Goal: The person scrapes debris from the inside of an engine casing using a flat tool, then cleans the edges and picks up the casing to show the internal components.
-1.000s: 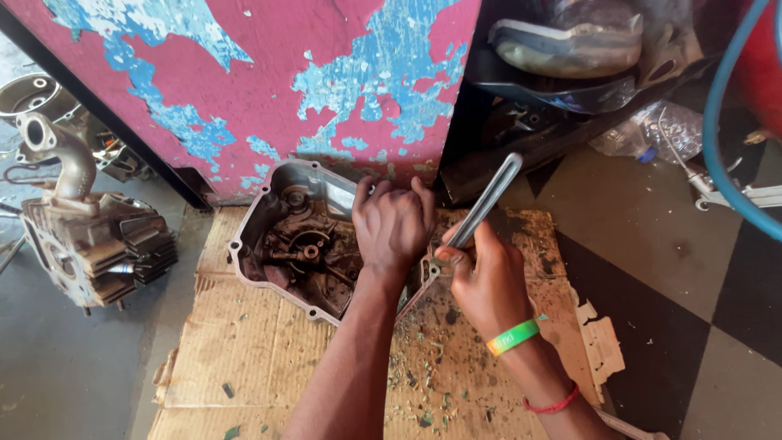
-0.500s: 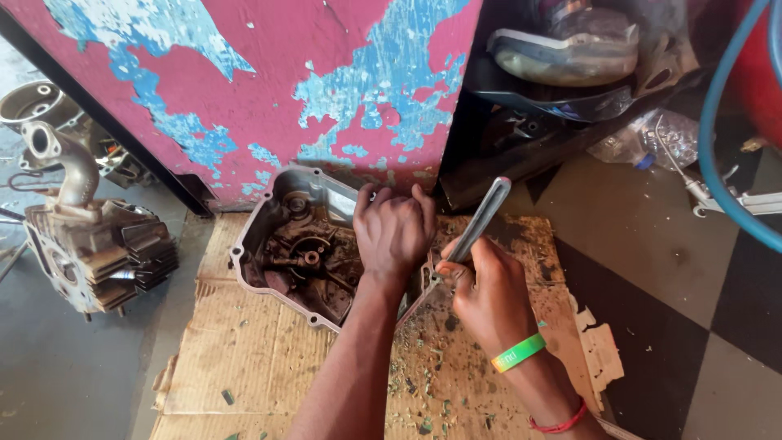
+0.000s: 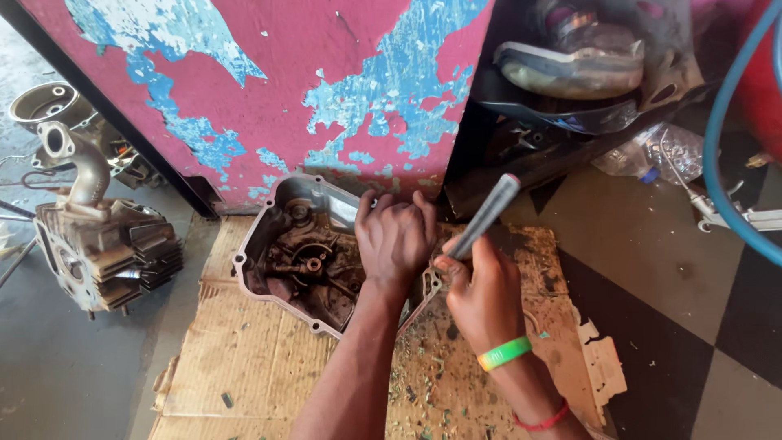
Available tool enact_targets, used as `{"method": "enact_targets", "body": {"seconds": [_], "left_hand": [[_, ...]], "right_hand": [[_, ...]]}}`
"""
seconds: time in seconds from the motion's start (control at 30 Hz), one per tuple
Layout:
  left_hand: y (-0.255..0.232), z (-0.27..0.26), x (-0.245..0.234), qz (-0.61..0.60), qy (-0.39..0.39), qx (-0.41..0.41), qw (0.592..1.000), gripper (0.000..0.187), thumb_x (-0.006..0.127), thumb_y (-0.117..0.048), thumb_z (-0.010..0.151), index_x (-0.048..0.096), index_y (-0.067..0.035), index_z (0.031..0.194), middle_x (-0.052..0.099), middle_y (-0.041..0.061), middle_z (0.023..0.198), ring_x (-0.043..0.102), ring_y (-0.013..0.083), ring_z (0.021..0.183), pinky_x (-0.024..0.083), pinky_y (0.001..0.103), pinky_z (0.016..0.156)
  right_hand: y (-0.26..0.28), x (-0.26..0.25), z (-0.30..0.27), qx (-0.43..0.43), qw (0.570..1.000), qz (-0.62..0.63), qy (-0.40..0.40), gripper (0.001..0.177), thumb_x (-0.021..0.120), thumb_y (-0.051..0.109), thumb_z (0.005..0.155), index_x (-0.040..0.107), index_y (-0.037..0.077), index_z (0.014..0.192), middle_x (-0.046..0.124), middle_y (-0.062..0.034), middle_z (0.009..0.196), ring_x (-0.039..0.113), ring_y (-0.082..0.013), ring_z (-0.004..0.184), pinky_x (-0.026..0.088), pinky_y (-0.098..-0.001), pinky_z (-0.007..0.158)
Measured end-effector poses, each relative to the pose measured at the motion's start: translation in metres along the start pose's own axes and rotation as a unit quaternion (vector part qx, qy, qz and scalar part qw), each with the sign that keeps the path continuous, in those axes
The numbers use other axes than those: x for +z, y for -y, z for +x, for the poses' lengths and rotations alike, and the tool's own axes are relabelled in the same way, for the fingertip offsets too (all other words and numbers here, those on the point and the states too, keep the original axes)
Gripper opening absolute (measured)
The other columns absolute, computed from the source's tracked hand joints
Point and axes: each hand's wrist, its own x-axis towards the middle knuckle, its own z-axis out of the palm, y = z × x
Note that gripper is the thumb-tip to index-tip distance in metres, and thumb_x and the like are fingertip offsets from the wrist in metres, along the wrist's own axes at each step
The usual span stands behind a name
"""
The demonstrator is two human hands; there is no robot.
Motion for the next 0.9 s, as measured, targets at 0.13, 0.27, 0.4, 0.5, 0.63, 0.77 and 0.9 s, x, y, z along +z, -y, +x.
{"method": "enact_targets", "body": {"seconds": [0.13, 0.27, 0.4, 0.5, 0.63, 0.77, 0.9], "left_hand": [[-0.002, 0.002, 0.0, 0.004, 0.019, -0.021, 1.0, 0.046, 0.053, -0.015, 0.097, 0.067, -0.006, 0.054, 0.069, 0.015, 0.063, 0.067, 0.0339, 0.071, 0.047, 0.047, 0.099], [-0.001, 0.0, 0.003, 0.008, 0.031, -0.032, 0.999, 0.048, 0.053, -0.017, 0.097, 0.066, -0.005, 0.053, 0.069, 0.016, 0.064, 0.068, 0.0335, 0.075, 0.045, 0.048, 0.101], [0.001, 0.001, 0.001, 0.007, 0.045, -0.039, 0.998, 0.048, 0.053, -0.017, 0.097, 0.066, -0.005, 0.053, 0.07, 0.016, 0.064, 0.067, 0.0346, 0.072, 0.045, 0.048, 0.1], [0.002, 0.0, 0.0, 0.006, 0.036, -0.027, 0.999, 0.048, 0.053, -0.017, 0.098, 0.065, -0.005, 0.053, 0.069, 0.016, 0.064, 0.067, 0.0342, 0.074, 0.045, 0.048, 0.099], [0.0, 0.002, 0.0, -0.005, 0.035, -0.033, 0.999, 0.047, 0.053, -0.016, 0.097, 0.067, -0.005, 0.054, 0.069, 0.016, 0.063, 0.067, 0.0343, 0.071, 0.045, 0.047, 0.099], [0.002, -0.004, 0.001, 0.002, 0.018, -0.027, 0.999, 0.047, 0.054, -0.017, 0.097, 0.067, -0.006, 0.054, 0.069, 0.016, 0.063, 0.068, 0.0343, 0.073, 0.046, 0.047, 0.098], [0.001, 0.0, 0.001, 0.009, 0.03, -0.029, 0.999, 0.046, 0.055, -0.017, 0.096, 0.067, -0.005, 0.053, 0.068, 0.016, 0.062, 0.067, 0.0328, 0.07, 0.047, 0.047, 0.097]], "right_hand": [[0.006, 0.001, 0.004, 0.066, 0.997, 0.036, 0.009, 0.016, 0.07, -0.001, 0.081, 0.065, 0.003, 0.096, 0.076, -0.0116, 0.085, 0.078, -0.0319, 0.08, 0.058, -0.0417, 0.068], [0.011, 0.004, 0.005, 0.028, 0.999, -0.022, 0.013, 0.02, 0.078, 0.006, 0.081, 0.065, 0.002, 0.095, 0.074, -0.0152, 0.085, 0.071, -0.0393, 0.081, 0.053, -0.0472, 0.067], [0.012, 0.007, 0.006, -0.005, 0.999, -0.033, 0.001, 0.019, 0.077, 0.004, 0.081, 0.065, 0.002, 0.095, 0.074, -0.0155, 0.086, 0.07, -0.0399, 0.083, 0.052, -0.0483, 0.07], [0.01, 0.006, 0.004, -0.018, 0.999, -0.032, 0.005, 0.018, 0.077, 0.005, 0.081, 0.065, 0.002, 0.094, 0.074, -0.0156, 0.087, 0.071, -0.0386, 0.083, 0.052, -0.048, 0.072], [0.012, 0.003, 0.006, -0.008, 1.0, -0.015, 0.021, 0.019, 0.075, 0.004, 0.08, 0.065, 0.002, 0.095, 0.075, -0.0149, 0.086, 0.073, -0.0368, 0.083, 0.055, -0.0449, 0.072], [0.01, 0.0, 0.006, 0.034, 0.998, -0.003, 0.055, 0.019, 0.076, 0.004, 0.082, 0.065, 0.001, 0.097, 0.075, -0.0149, 0.086, 0.074, -0.0355, 0.082, 0.055, -0.0429, 0.067], [0.005, -0.01, 0.008, 0.081, 0.992, 0.034, 0.094, 0.019, 0.068, -0.005, 0.081, 0.065, 0.003, 0.098, 0.079, -0.0095, 0.086, 0.081, -0.0237, 0.083, 0.06, -0.0367, 0.068]]}}
